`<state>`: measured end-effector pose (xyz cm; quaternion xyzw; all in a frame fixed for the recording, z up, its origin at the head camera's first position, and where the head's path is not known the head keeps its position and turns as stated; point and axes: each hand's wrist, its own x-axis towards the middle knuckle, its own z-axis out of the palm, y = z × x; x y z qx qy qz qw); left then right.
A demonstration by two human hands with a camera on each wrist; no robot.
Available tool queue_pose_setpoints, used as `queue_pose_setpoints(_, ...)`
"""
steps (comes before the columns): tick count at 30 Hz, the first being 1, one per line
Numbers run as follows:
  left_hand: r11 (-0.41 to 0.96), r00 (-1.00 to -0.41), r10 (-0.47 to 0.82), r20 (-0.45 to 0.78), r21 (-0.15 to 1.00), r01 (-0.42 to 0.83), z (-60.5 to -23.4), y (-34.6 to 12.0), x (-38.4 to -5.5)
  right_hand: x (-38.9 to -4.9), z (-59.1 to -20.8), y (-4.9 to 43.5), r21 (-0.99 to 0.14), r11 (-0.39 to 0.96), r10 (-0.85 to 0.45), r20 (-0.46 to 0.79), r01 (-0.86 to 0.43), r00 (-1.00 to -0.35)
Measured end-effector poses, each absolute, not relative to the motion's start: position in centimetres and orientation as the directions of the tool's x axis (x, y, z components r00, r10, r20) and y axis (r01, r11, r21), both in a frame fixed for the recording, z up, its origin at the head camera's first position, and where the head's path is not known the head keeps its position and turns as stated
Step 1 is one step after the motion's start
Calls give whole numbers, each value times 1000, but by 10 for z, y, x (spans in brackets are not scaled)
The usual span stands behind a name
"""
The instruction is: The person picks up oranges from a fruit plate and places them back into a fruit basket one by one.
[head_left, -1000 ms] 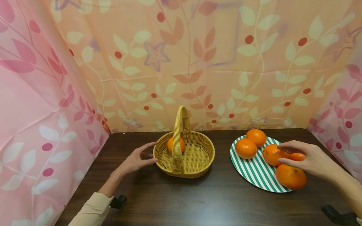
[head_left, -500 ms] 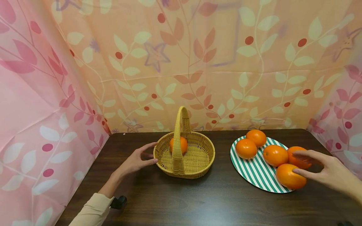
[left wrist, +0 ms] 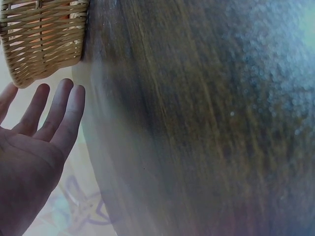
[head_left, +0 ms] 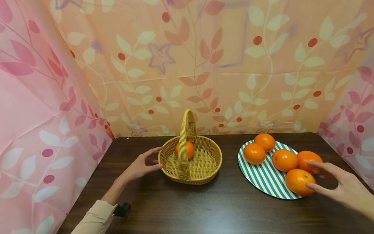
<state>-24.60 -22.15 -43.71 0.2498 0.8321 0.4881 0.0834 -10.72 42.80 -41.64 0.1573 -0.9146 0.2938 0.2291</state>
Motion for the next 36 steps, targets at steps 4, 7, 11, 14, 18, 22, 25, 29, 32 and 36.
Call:
queue_pose_setpoints(4, 392, -862, 496, 105, 859, 330, -438, -222, -246, -107, -420, 429, -458, 790, -140, 513, -408, -847)
queue_pose_setpoints(7, 388, -862, 497, 102, 862, 325, -438, -223, -246, -106, -423, 431, -453, 801, -142, 494, -393, -858)
queue_pose_setpoints(11, 387, -861, 498, 103, 862, 327, -438, -223, -246, -105, -428, 430, -457, 811, -141, 452, -365, -881)
queue_pose_setpoints(14, 385, -861, 498, 104, 863, 327, -438, -223, -245, -105, -432, 428, -456, 822, -133, 430, -342, -893)
queue_pose_setpoints(18, 392, -862, 496, 105, 858, 330, -438, -224, -244, -108, -436, 427, -442, 829, -146, 422, -343, -895)
queue_pose_setpoints(22, 395, -863, 494, 105, 857, 331, -438, -224, -244, -111, -438, 428, -438, 814, -177, 439, -382, -881)
queue_pose_setpoints(25, 391, -863, 494, 106, 859, 329, -438, -223, -244, -113, -439, 430, -420, 806, -203, 466, -417, -861)
queue_pose_setpoints(29, 383, -860, 498, 106, 863, 329, -438, -222, -244, -113, -439, 430, -388, 797, -240, 500, -463, -832)
queue_pose_setpoints(32, 381, -859, 500, 107, 864, 329, -437, -221, -244, -113, -439, 431, -380, 796, -246, 509, -472, -825)
queue_pose_setpoints(36, 392, -862, 494, 114, 856, 338, -436, -220, -244, -111, -438, 433, -387, 799, -232, 508, -461, -829)
